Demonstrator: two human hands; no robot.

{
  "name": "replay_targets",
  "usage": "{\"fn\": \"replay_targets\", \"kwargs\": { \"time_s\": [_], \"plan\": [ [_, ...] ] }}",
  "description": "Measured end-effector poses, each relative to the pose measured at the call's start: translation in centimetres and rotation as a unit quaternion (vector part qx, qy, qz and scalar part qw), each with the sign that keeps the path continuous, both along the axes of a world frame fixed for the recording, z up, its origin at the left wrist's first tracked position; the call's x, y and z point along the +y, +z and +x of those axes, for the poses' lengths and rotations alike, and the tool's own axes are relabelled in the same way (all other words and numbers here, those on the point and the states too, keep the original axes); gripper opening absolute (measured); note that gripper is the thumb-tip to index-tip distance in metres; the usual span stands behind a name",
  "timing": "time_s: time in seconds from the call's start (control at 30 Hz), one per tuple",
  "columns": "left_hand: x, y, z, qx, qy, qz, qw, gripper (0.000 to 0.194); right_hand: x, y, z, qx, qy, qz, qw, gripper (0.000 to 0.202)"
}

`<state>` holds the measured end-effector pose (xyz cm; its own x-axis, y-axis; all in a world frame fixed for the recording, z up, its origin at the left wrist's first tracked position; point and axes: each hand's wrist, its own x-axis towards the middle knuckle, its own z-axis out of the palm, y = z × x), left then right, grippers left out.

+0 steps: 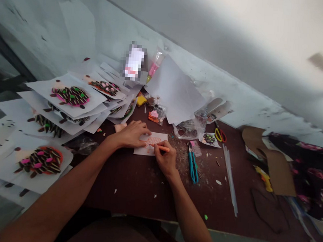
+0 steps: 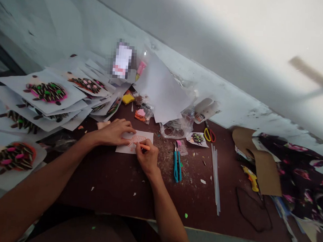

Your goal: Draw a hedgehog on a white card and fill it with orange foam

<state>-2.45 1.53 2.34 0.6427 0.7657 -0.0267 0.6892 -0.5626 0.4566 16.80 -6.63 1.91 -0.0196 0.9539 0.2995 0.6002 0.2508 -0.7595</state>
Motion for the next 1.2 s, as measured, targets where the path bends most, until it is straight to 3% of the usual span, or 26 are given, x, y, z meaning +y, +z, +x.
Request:
{"fn": "replay_targets", "kwargs": {
  "time_s": [1.2],
  "plan": [
    [0.03,-0.14,0.01,-0.008,0.009,-0.005,1.0,0.042,-0.14,0.02,0.27,-0.003,-0.03,-0.015,0.999,0.022]
  ]
}}
